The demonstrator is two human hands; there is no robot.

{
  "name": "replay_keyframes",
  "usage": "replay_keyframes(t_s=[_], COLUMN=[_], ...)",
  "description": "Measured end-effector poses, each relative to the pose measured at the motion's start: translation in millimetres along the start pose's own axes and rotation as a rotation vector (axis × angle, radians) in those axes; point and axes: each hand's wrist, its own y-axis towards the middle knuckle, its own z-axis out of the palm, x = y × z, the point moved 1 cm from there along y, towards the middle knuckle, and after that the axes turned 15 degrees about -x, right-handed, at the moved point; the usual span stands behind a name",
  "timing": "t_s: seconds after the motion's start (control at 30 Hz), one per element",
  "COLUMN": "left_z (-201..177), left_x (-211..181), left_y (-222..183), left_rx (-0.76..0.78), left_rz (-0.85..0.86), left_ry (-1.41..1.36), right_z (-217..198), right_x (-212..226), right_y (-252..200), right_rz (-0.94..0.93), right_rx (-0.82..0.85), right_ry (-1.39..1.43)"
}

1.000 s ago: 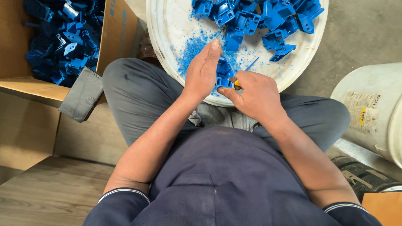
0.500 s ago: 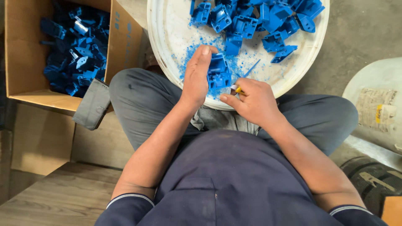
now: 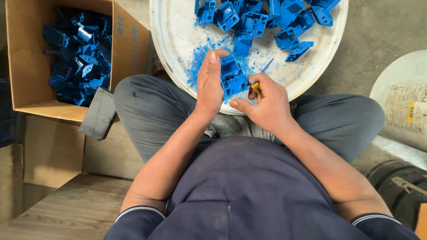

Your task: The person uses a small yellow tool to remove excess plastic from various blue molded plastic parts while sitting on the floor.

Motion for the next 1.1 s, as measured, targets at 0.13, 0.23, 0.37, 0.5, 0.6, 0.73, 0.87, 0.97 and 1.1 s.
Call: replay_keyframes(t_s=[0.13,0.23,0.37,0.5,0.6,0.73,0.87,0.97,1.1], left_z=[0,-1,-4,-4,-6,-3,-7,-9,-8], left_x=[3,5,5,-4,-11,-7,3,7,10], left_y=[-6,-7,-5,-5,-8,-10,-2,-1,-1], left_rx=[-0.019,-0.027,-0.04,-0.072,0.021,-0.021,-0.052,-0.061,-0.012], left_rz=[0.073,0.053,0.068,0.113,0.156,0.077,-0.057,-0.122,-0.149], left_ry=[0.04,0.002,-0.045,0.017,0.078,0.188,0.056,0.01,-0.074], right_z=[1,2,4,6,5,2,-4,-6,-5], right_x=[-4,-11,-23,-27,-23,-12,4,13,19], right_y=[-1,-1,-4,-3,-2,2,11,18,21], right_rz=[0.047,0.184,0.407,0.393,0.266,0.147,0.069,-0.048,-0.113], right_rx=[0.003,0.048,0.061,0.038,0.005,0.054,0.124,0.167,0.188], right_ry=[-0.002,0.164,0.561,0.519,0.261,0.131,-0.012,-0.155,-0.238])
